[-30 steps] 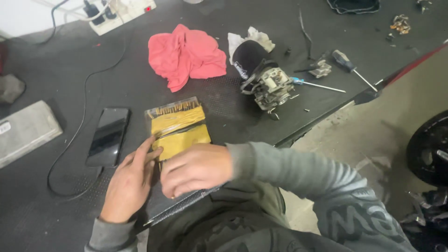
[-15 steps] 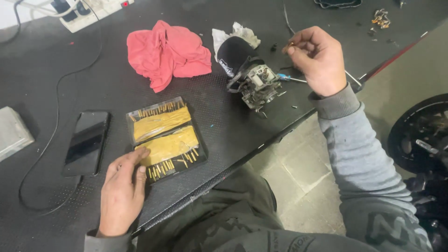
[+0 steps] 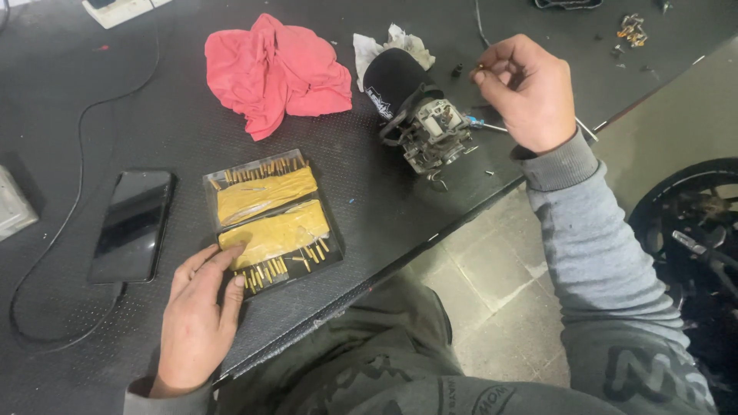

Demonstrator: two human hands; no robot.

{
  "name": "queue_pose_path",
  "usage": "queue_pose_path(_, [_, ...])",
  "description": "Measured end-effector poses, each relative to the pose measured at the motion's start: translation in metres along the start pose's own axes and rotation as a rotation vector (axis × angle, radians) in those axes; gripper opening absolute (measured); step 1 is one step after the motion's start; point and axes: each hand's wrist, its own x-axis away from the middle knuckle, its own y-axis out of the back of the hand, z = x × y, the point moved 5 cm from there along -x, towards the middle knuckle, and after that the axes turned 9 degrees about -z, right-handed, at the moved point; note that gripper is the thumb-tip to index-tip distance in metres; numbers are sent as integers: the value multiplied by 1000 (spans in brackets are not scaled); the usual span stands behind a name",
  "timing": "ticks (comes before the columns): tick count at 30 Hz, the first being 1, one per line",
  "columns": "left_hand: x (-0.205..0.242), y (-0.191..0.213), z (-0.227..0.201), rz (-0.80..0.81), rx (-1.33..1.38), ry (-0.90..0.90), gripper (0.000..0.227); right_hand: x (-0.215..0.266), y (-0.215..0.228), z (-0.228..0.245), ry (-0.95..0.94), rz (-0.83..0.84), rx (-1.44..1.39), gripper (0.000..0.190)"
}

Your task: The person works on a disassembled carburetor on a black workbench. They use a screwdriver to adjust internal components, then open a plastic case containing brass jets. They select a jet and insert it into the carburetor body.

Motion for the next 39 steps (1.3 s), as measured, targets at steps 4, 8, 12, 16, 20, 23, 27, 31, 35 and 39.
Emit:
queue_pose_path(4, [0, 1, -2, 8, 9, 6, 39, -1, -1, 8, 83, -23, 176, 12])
queue_pose_path(8, [0, -1, 0, 24, -9, 34, 38, 0, -1, 11, 101, -18, 199, 12])
queue_pose_path(12, [1, -1, 0, 31, -23, 3, 38, 0, 0, 8, 51, -9, 126, 10])
queue_pose_path(16, [0, 0, -1, 35, -20, 1, 38, 0, -1, 8, 29, 2, 130, 9])
queue_pose_path(20, [-1, 1, -4, 34, -11, -6, 38, 1, -1, 8, 42, -4, 113, 9])
queue_pose_path(23, [-2, 1, -6, 32, 3, -12, 36, 1, -1, 7, 42, -8, 108, 9])
queue_pose_path(27, [-2, 2, -6, 29, -4, -16, 36, 1, -1, 8, 50, -18, 138, 10])
queue_pose_path(31, [-2, 1, -5, 21, -9, -26, 35, 1, -1, 2, 24, -21, 106, 10])
queue_pose_path(35, [-2, 0, -5, 29, -7, -13, 35, 1, 0, 5, 20, -16, 97, 10])
queue_pose_path(39, [-1, 0, -5, 39, -21, -3, 35, 1, 0, 5, 26, -8, 112, 9])
